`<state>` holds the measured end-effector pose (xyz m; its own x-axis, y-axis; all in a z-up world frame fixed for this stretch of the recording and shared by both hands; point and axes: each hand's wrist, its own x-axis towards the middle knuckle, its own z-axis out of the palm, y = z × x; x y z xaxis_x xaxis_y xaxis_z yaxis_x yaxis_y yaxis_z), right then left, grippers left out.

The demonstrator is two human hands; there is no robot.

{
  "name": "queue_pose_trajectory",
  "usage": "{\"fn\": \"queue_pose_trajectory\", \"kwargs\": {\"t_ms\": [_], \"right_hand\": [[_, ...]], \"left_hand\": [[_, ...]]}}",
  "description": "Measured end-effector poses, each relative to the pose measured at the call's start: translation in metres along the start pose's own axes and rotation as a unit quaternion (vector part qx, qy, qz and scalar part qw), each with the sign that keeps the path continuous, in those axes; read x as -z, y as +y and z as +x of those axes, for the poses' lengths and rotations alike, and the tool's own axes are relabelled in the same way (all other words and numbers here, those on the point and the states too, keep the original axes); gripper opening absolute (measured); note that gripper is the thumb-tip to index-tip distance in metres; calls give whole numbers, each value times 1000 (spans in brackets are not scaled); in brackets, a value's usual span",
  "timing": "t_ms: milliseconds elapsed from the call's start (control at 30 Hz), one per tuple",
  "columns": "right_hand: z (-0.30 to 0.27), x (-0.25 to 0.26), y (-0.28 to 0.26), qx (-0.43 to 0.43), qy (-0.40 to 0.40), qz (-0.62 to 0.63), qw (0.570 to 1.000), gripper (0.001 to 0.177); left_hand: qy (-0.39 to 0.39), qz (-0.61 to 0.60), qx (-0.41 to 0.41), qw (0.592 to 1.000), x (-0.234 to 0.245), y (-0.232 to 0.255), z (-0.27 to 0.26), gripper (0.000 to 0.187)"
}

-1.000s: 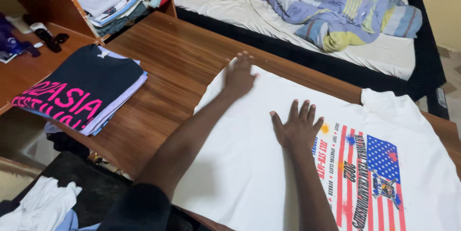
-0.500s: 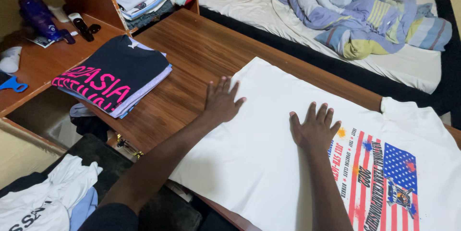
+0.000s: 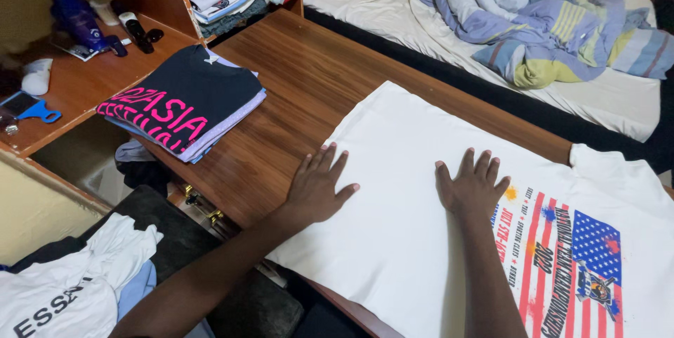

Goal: The person folds a white t-shirt on a wooden table. They smooth the fabric, fold the sleeves inward, fold the shirt in half lengthwise, and then fold it into a compact square.

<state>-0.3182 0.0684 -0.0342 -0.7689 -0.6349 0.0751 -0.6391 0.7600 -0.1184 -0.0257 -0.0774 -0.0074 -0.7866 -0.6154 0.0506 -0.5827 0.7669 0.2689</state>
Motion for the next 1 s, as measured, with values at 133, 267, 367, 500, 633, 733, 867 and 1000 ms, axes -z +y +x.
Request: {"fn": "queue_pose_trajectory", "kwargs": {"t_ms": [133, 267, 367, 500, 633, 733, 867, 1000], "right_hand": [[3, -2, 1, 0, -1, 4, 1000, 92], [7, -15, 7, 13, 22, 21, 999, 92], [28, -28, -5, 49, 104, 22, 993, 90], [64, -28, -73, 100, 122, 157, 975, 69], [90, -2, -182, 26, -13, 236, 971, 72], [89, 23, -233, -1, -68, 199, 978, 86], [93, 49, -255, -7, -150, 136, 979, 66], [112, 39, -235, 8, -193, 124, 973, 50]], "left_hand": [[61, -21, 28, 998, 16, -5, -17, 86], [83, -69, 79, 991, 42, 4, -82, 78], [57, -91, 143, 984, 54, 3, -114, 67], [-29, -165, 266, 949, 44, -8, -135, 50], [33, -290, 183, 939, -5, -28, -143, 36], [66, -284, 139, 946, -54, -36, -138, 44], [130, -334, 81, 930, -101, -5, -139, 28], [154, -400, -34, 903, -107, 42, -132, 19]]}}
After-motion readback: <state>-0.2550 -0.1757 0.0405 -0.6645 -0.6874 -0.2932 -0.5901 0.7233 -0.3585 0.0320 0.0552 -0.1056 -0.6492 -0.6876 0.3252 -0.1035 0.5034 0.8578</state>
